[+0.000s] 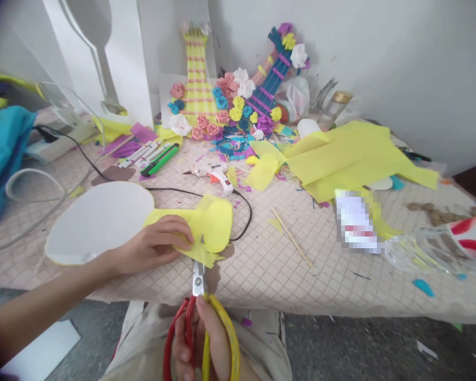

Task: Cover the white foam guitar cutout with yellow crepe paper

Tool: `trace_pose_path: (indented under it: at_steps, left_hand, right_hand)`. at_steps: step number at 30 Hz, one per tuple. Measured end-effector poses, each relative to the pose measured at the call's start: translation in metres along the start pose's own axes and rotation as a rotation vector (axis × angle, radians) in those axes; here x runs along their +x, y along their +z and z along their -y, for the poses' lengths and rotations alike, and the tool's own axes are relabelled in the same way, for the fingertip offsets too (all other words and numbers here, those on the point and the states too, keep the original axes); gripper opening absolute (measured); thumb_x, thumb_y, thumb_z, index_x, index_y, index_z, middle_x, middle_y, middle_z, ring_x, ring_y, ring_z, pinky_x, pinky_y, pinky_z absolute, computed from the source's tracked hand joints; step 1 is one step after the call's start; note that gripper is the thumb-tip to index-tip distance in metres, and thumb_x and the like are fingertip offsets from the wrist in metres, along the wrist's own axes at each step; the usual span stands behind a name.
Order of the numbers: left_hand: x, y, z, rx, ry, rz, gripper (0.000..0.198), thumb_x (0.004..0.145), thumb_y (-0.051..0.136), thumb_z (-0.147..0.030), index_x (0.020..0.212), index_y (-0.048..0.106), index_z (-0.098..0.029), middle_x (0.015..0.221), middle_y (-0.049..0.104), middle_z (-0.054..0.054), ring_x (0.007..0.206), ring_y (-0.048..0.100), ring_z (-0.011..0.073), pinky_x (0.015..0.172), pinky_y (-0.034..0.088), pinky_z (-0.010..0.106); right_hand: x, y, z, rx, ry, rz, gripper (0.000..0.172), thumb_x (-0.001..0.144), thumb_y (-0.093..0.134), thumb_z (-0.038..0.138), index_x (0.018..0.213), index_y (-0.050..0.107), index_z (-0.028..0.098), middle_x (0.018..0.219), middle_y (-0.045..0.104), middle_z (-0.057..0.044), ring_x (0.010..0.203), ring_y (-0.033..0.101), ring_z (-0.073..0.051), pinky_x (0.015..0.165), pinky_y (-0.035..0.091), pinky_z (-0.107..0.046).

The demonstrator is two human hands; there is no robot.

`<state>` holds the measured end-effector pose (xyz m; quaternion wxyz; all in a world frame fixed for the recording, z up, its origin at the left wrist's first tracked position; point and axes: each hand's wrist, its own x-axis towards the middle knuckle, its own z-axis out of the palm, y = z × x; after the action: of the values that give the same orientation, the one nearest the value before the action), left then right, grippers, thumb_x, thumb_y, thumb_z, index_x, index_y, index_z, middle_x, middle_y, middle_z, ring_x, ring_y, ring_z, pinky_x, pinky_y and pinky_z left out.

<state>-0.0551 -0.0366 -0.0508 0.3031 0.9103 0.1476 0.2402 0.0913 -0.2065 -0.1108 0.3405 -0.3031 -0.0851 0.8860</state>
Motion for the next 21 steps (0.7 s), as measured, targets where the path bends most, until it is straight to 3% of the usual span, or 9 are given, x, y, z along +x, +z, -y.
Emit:
trace_pose_path:
  at_steps: [10,21]
  left_hand:
    - [0.000,0.001,0.002,0.011,0.053,-0.023,0.018,0.074,0.056,-0.007,0.087,0.062,-0.018,0.091,0.065,0.007,0.092,0.055,0.0179,0.084,0.042,0.036]
    - [-0.001,0.003,0.005,0.008,0.063,-0.016,0.019,0.074,0.056,-0.006,0.088,0.062,-0.018,0.092,0.064,0.007,0.092,0.055,0.0177,0.084,0.042,0.036]
  right_hand:
    - [0.005,-0.009,-0.014,0.111,0.022,-0.052,0.064,0.073,0.023,0.076,0.076,0.050,0.018,0.046,0.042,0.006,0.028,0.034,-0.005,0.031,0.022,-0.018]
    - [0.014,0.009,-0.017,0.161,-0.066,-0.043,0.058,0.076,0.027,0.072,0.069,0.047,0.018,0.042,0.043,0.006,0.027,0.037,-0.005,0.030,0.021,-0.016]
